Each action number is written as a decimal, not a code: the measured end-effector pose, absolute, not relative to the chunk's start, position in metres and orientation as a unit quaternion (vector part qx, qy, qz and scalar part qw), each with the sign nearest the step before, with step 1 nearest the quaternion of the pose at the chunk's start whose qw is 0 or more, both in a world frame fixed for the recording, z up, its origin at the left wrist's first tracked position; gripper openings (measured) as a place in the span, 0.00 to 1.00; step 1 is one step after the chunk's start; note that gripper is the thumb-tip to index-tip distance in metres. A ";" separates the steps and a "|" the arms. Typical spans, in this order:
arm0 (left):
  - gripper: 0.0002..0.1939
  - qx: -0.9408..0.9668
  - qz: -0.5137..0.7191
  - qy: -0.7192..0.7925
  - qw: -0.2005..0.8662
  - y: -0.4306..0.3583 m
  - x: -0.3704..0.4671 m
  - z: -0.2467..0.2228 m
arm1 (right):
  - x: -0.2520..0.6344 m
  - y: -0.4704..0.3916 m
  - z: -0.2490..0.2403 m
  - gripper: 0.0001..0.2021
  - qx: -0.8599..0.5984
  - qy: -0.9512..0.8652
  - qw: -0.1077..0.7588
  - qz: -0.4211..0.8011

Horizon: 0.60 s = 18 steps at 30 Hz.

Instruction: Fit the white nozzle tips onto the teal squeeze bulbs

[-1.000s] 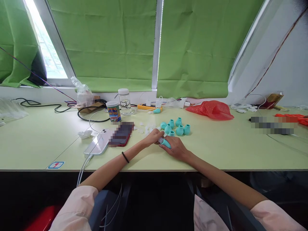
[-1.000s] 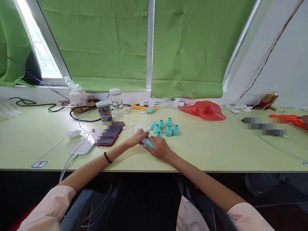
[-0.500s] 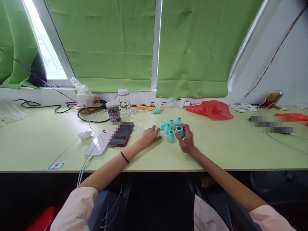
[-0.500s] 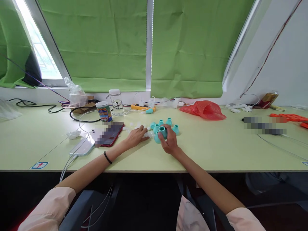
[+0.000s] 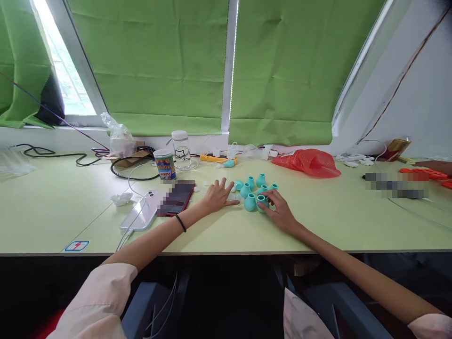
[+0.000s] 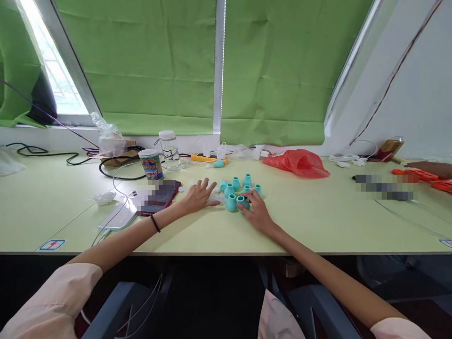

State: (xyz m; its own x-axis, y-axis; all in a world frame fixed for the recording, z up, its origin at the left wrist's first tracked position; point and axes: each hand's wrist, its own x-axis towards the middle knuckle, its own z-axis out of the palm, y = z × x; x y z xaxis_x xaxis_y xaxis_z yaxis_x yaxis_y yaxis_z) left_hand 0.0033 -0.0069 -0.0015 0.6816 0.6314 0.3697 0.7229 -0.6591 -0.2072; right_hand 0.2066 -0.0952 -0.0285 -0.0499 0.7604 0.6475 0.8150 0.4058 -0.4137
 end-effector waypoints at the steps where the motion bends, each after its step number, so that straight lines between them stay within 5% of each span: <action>1: 0.35 -0.900 -0.141 -0.378 0.167 -0.002 0.003 0.002 | 0.207 -0.094 -0.029 0.11 -0.545 -0.725 0.421 -0.035; 14: 0.13 -0.886 -0.033 -0.454 0.086 0.160 0.055 0.035 | 0.227 -0.081 -0.025 0.13 -0.537 -0.747 0.380 -0.097; 18: 0.15 -0.888 -0.004 -0.454 0.076 0.184 0.063 0.028 | 0.227 -0.082 -0.026 0.12 -0.527 -0.753 0.372 -0.131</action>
State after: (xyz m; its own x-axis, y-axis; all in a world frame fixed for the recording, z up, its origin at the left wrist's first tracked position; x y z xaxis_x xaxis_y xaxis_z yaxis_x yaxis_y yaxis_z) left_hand 0.0629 0.1845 0.0275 0.5871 0.8059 0.0766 0.8072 -0.5754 -0.1319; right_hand 0.2265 -0.0822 -0.0264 -0.1678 0.6957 0.6985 0.8909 0.4104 -0.1947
